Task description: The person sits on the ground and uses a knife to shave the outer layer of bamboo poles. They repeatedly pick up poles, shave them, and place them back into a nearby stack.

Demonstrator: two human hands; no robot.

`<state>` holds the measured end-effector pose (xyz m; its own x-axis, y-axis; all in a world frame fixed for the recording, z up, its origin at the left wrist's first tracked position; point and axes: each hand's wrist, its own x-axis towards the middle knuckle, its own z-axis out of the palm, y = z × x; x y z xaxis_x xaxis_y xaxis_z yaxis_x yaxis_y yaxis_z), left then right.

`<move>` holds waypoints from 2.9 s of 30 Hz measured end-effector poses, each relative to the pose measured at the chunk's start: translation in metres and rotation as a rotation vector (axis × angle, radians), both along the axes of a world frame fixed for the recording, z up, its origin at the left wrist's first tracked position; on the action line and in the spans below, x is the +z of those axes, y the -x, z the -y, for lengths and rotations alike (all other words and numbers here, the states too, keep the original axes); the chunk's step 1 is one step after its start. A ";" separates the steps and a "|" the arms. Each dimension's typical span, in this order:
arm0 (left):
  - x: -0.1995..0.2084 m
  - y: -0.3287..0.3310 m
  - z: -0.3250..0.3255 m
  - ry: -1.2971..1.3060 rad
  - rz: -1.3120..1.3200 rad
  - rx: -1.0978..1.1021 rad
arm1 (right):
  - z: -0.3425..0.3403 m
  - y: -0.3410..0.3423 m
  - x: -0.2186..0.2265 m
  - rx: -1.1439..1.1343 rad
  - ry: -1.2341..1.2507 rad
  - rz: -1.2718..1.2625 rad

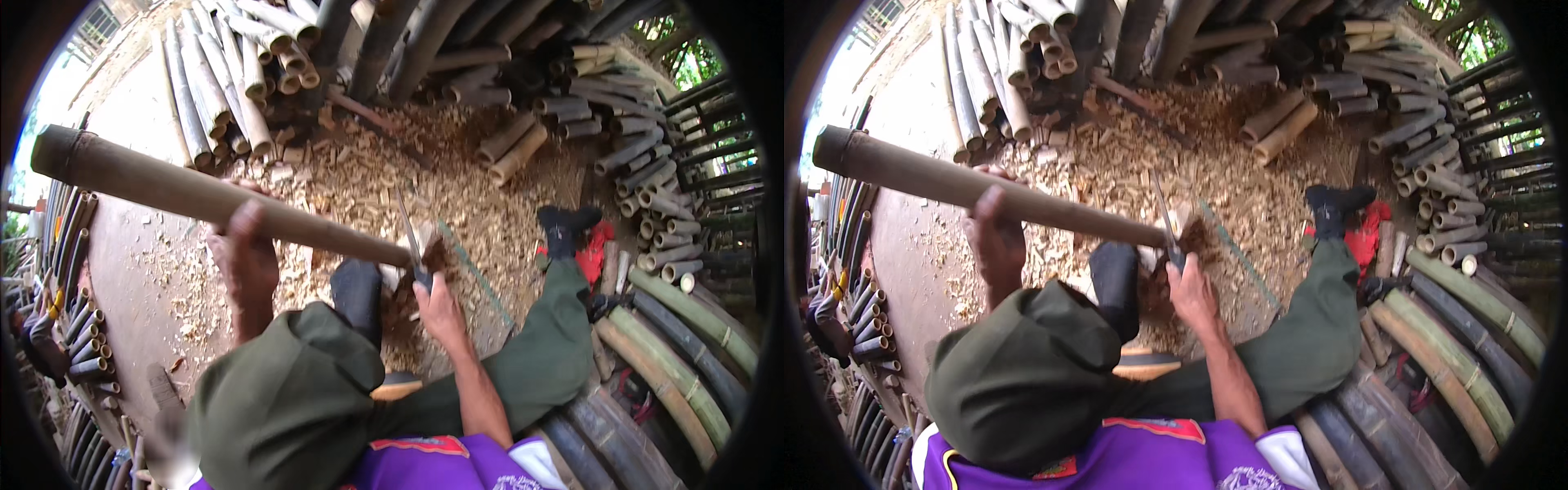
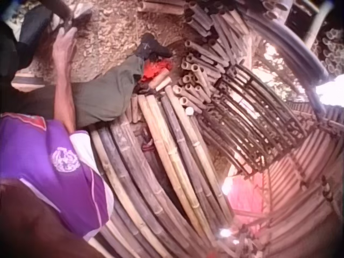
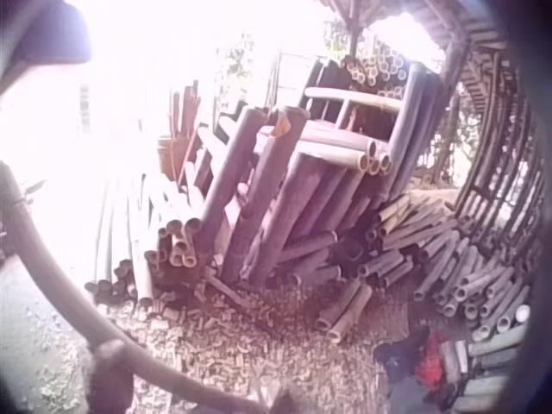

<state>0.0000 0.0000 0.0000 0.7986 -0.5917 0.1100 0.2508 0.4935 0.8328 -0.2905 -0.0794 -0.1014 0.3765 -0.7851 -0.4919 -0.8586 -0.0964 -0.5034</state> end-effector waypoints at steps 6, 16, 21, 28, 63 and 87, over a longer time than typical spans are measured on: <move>-0.016 -0.009 0.003 -0.089 0.073 0.323 | -0.016 -0.014 0.076 -0.016 0.320 0.440; -0.012 -0.018 0.002 -0.041 0.161 0.156 | 0.000 -0.017 0.048 -0.020 0.060 0.184; -0.009 -0.010 0.005 0.031 0.090 0.012 | -0.018 -0.001 0.028 -0.060 0.347 0.563; -0.002 -0.007 0.007 0.045 0.124 0.008 | 0.005 -0.014 0.061 -0.005 0.088 0.098; -0.003 0.005 0.005 -0.049 0.106 0.158 | -0.021 0.008 0.020 -0.067 0.305 0.490; -0.017 -0.006 -0.008 -0.076 0.102 0.205 | -0.008 -0.002 0.081 -0.053 0.344 0.500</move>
<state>0.0062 0.0081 -0.0172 0.8898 -0.4283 0.1574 0.0650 0.4602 0.8854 -0.2883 -0.0709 -0.0199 0.4527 -0.8915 0.0201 -0.5341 -0.2891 -0.7945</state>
